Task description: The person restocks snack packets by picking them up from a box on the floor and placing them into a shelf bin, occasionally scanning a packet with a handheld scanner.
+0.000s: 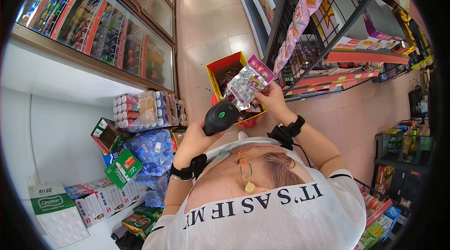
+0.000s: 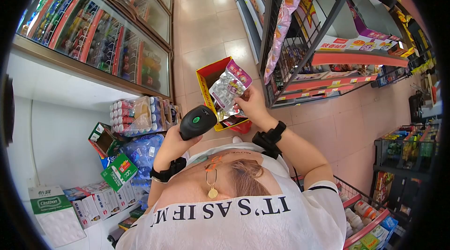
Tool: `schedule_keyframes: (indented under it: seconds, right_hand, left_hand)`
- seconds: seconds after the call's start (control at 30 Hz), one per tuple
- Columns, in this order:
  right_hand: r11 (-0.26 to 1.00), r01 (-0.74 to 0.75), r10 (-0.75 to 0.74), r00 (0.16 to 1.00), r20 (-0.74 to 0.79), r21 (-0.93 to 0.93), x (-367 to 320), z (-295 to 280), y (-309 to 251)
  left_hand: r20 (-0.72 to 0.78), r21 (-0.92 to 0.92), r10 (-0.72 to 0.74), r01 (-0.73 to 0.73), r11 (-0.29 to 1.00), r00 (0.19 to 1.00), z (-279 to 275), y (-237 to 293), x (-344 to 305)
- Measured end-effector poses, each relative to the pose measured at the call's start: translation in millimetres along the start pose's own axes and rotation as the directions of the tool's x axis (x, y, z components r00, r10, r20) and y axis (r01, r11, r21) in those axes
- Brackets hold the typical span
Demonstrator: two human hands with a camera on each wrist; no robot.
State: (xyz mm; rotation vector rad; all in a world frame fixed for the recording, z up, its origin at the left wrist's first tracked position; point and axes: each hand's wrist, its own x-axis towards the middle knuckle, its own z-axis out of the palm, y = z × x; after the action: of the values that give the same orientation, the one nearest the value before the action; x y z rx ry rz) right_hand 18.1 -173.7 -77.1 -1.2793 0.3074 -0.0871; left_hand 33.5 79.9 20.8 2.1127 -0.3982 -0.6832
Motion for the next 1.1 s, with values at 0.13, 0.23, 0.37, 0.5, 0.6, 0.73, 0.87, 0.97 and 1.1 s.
schedule_keyframes:
  seconds: [0.13,0.23,0.37,0.5,0.6,0.73,0.87,0.97,1.1]
  right_hand:
    - [1.0,0.003,-0.003,1.0,0.028,0.005,-4,-1,-2]
    - [1.0,0.01,-0.01,1.0,0.025,-0.004,-8,1,-5]
    - [0.999,0.027,-0.027,1.0,0.009,0.024,-10,-1,0]
    - [0.998,0.039,-0.039,0.999,-0.001,0.046,-12,-2,1]
    - [0.997,0.067,-0.068,0.997,0.032,0.025,-16,-4,2]
    - [0.996,0.087,-0.087,0.996,0.02,0.008,-19,-2,6]
    - [0.998,0.064,-0.064,0.998,-0.015,-0.021,-23,1,6]
    - [0.998,0.06,-0.06,0.997,-0.042,0.0,-24,1,8]
    - [0.991,0.033,-0.041,0.997,-0.063,-0.127,-17,-10,19]
  left_hand:
    - [-0.005,-0.01,0.021,-0.021,1.0,1.0,2,1,-1]
    - [0.007,0.0,0.026,-0.026,1.0,1.0,3,2,-1]
    - [0.036,0.015,-0.006,0.005,1.0,0.999,2,5,-1]
    - [0.017,-0.018,0.059,-0.059,0.998,0.998,5,-2,-3]
    - [0.031,-0.011,0.063,-0.063,0.998,0.997,6,-3,-3]
    - [0.059,-0.002,0.059,-0.059,0.998,0.997,7,-8,-3]
    - [0.06,0.007,0.084,-0.085,0.996,0.995,7,-6,-5]
    - [0.04,0.017,0.095,-0.095,0.995,0.995,8,-5,-7]
    - [-0.02,0.03,0.007,-0.006,1.0,1.0,7,-13,-7]
